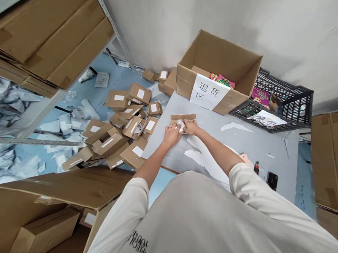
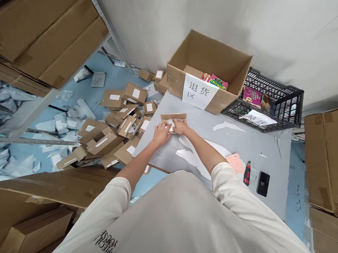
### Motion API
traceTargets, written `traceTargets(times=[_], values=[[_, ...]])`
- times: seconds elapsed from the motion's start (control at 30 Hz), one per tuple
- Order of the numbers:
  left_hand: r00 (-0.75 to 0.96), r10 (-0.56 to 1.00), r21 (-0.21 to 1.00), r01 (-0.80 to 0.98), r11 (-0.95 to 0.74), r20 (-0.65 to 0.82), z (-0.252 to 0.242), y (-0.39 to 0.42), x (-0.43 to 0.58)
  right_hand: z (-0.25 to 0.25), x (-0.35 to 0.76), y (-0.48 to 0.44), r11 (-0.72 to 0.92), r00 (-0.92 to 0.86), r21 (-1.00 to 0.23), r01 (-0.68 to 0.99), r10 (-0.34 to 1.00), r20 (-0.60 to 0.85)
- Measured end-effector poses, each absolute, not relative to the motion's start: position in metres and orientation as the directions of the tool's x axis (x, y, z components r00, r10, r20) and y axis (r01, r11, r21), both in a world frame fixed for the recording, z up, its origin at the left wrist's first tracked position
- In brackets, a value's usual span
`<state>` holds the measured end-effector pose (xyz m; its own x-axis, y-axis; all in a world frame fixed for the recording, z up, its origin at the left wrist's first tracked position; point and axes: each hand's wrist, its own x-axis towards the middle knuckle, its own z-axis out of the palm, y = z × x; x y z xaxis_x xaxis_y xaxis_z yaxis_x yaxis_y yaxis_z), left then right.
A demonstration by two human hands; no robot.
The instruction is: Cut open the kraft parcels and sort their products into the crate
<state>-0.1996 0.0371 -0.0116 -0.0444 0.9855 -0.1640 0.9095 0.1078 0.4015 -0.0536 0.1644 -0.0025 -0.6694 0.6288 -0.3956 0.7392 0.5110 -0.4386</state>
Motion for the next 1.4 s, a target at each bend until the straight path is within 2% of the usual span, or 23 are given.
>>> traceTargets(times=[0.13, 0.2, 0.4, 0.47, 0.6, 0.73, 0.83, 0.93, 1.13, 1.27, 1.4], values=[[-0.068, 0.978, 0.366, 0.92, 0.138, -0.197, -0.012, 0.046, -0.197, 0.002, -0.039, 0.15, 0.566, -0.661, -0.383, 0.73, 0.728, -0.184], [-0.083, 0.976, 0.351, 0.924, 0.151, -0.203, -0.011, 0.051, -0.195, -0.001, -0.036, 0.145, 0.558, -0.65, -0.374, 0.741, 0.736, -0.191], [-0.135, 0.973, 0.343, 0.919, 0.194, -0.188, -0.004, 0.048, -0.191, -0.013, -0.041, 0.143, 0.563, -0.716, -0.457, 0.688, 0.627, -0.307], [-0.144, 0.976, 0.345, 0.918, 0.194, -0.166, 0.0, 0.044, -0.188, -0.009, -0.038, 0.142, 0.57, -0.728, -0.481, 0.666, 0.638, -0.253], [-0.138, 0.985, 0.354, 0.92, 0.167, -0.106, 0.014, 0.044, -0.173, 0.006, -0.013, 0.136, 0.573, -0.695, -0.529, 0.626, 0.718, -0.045], [-0.068, 0.996, 0.377, 0.922, 0.087, -0.062, 0.026, 0.053, -0.133, 0.013, 0.05, 0.13, 0.476, -0.563, -0.537, 0.697, 0.827, 0.003], [0.025, 0.998, 0.407, 0.914, 0.0, -0.056, 0.025, 0.057, -0.085, 0.006, 0.121, 0.121, 0.342, -0.429, -0.525, 0.779, 0.902, -0.05], [0.127, 0.989, 0.452, 0.889, -0.079, -0.078, 0.015, 0.057, -0.025, -0.009, 0.205, 0.104, 0.153, -0.265, -0.499, 0.853, 0.95, -0.163], [0.277, 0.929, 0.578, 0.811, -0.088, -0.247, -0.025, 0.04, 0.1, -0.044, 0.357, 0.063, -0.197, 0.028, -0.406, 0.892, 0.922, -0.387], [0.276, 0.866, 0.653, 0.753, 0.073, -0.416, -0.054, 0.024, 0.167, -0.065, 0.415, 0.048, -0.282, 0.089, -0.357, 0.89, 0.877, -0.471], [0.147, 0.783, 0.664, 0.635, 0.393, -0.604, -0.075, 0.013, 0.216, -0.08, 0.438, 0.041, -0.284, 0.043, -0.38, 0.88, 0.845, -0.533]])
